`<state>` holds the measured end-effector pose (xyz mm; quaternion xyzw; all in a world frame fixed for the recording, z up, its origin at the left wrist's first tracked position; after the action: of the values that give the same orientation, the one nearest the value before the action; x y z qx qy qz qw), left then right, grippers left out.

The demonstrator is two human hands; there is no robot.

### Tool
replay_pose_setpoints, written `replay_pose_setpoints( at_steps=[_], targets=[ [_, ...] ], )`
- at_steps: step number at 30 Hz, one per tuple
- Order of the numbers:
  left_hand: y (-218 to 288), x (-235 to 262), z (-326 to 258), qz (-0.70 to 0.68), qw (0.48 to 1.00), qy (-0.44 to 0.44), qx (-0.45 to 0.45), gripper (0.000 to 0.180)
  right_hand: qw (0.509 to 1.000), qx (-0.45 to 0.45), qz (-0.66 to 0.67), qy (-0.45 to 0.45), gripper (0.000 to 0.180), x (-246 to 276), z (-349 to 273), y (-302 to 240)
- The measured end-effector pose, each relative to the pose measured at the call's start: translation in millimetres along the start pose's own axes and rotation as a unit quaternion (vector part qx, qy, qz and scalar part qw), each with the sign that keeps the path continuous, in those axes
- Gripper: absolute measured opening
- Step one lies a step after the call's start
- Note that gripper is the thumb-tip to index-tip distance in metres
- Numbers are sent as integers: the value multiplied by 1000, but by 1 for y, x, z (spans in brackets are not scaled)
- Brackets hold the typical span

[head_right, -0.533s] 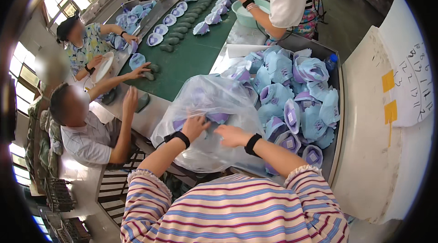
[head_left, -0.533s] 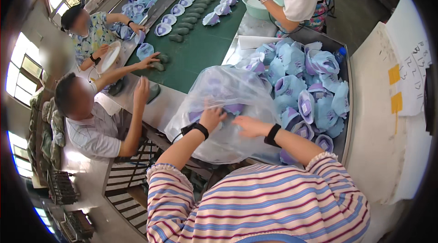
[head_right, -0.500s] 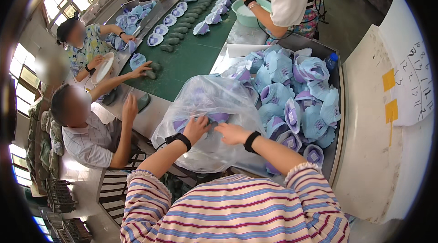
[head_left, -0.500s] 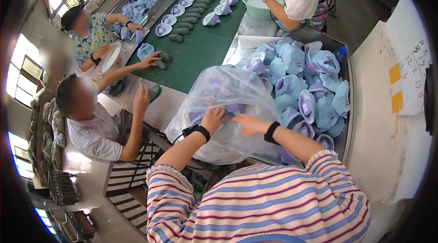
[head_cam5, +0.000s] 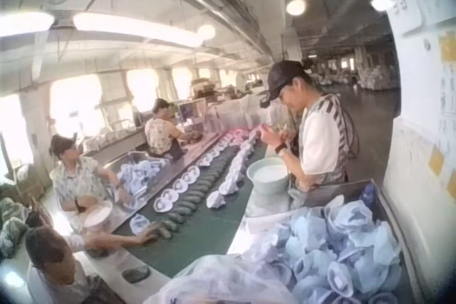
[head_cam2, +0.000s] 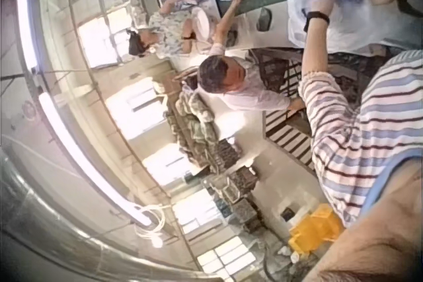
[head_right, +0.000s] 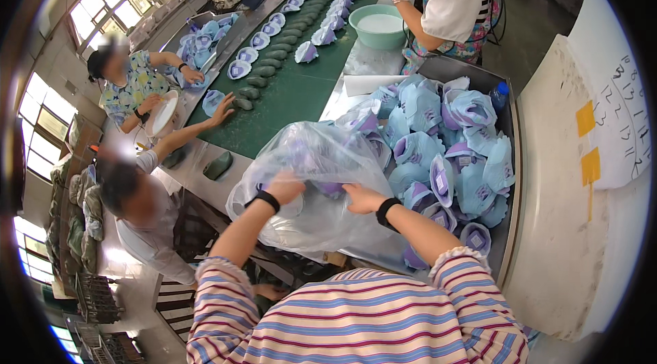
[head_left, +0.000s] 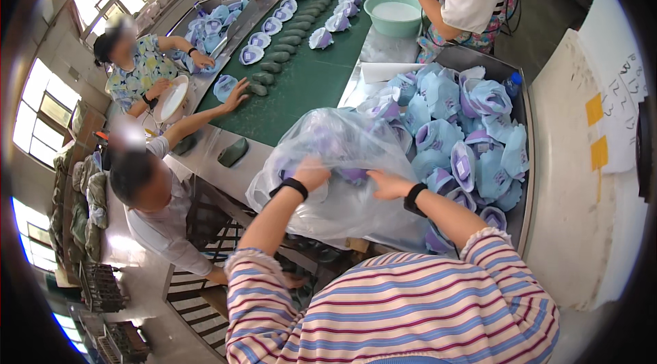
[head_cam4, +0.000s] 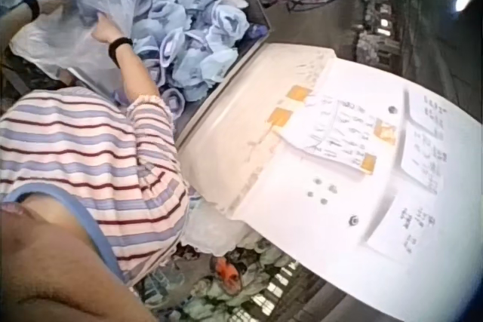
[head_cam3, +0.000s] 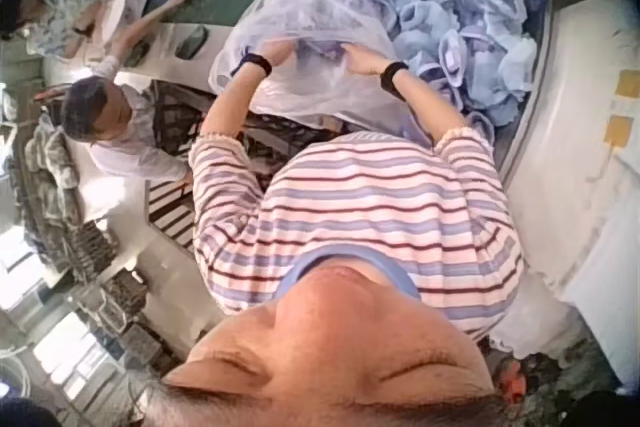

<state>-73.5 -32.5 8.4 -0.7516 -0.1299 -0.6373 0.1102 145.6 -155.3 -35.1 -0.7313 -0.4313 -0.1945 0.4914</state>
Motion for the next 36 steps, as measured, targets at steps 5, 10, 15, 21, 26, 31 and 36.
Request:
replay_pose_setpoints(
  at_steps=[5,10,15,21,26,31,36],
  targets=[
    [-30,70,-58,-533,840,100,4,23,948,80,304,-53,84,16,-29,-22],
    [-31,21,-65,-762,596,254,-2,11,817,9,569,-94,86,30,-35,-59],
    [-7,-16,-47,-855,381,342,-86,17,643,30,715,-274,85,37,-51,-62],
    [-20,-35,-22,-572,672,415,221,24,456,-47,873,-164,70,8,-35,-90],
    [21,29,-42,-743,636,177,110,50,511,-15,854,-92,77,2,-46,-58],
    [100,41,-60,-736,569,350,111,83,734,41,673,82,74,5,-79,-93],
    [94,72,-64,-729,547,387,141,83,842,161,488,163,79,1,-82,-111]
  ],
)
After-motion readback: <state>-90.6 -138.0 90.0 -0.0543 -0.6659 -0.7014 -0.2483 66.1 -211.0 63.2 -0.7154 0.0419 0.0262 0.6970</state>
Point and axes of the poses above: each hand's wrist, its own z-axis towards the middle knuckle, its own x-axis out of the back of the hand, y = z × x, the point moved 2 cm from there along z, towards the middle knuckle, and after that the axes turned 9 degrees about -x, right-handed, at the moved point
